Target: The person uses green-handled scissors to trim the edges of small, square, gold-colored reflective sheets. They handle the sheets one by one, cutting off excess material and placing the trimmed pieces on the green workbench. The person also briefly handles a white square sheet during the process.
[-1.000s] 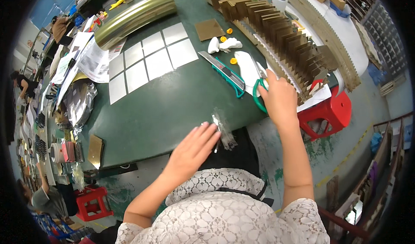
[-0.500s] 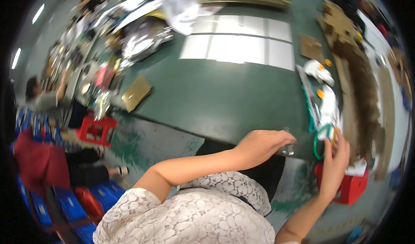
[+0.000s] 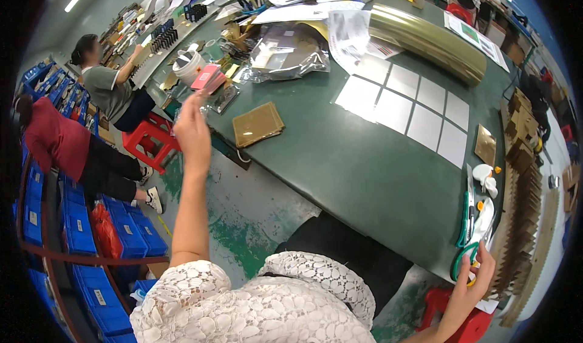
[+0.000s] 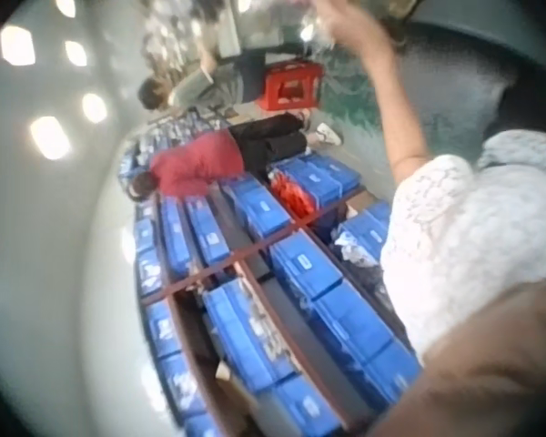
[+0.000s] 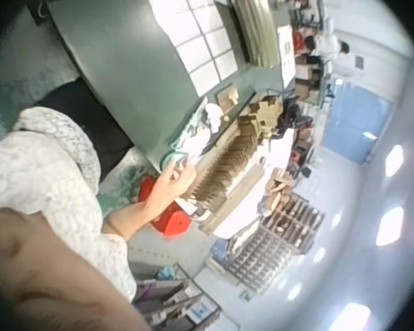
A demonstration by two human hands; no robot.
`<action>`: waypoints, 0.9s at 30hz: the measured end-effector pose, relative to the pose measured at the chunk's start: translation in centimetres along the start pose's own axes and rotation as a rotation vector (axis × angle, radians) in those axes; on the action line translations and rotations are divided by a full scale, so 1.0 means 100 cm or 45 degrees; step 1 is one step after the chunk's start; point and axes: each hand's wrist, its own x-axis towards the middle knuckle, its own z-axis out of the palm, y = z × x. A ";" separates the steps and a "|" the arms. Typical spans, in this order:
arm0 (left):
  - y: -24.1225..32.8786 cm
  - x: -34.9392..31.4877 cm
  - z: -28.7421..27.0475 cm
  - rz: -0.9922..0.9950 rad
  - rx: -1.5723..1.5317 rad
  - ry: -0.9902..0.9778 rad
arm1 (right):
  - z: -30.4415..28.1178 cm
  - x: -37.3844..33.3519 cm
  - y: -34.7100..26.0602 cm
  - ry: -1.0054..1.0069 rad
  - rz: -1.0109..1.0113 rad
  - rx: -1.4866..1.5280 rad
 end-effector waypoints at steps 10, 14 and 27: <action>-0.191 0.017 0.019 0.030 0.335 -0.568 | 0.030 0.022 -0.066 -0.168 -0.173 0.062; -0.181 0.021 0.014 -0.069 0.350 -0.920 | 0.040 0.023 -0.072 -0.221 -0.172 0.055; -0.168 0.051 -0.026 -0.184 -0.007 -0.129 | 0.028 0.013 -0.074 -0.234 -0.185 0.132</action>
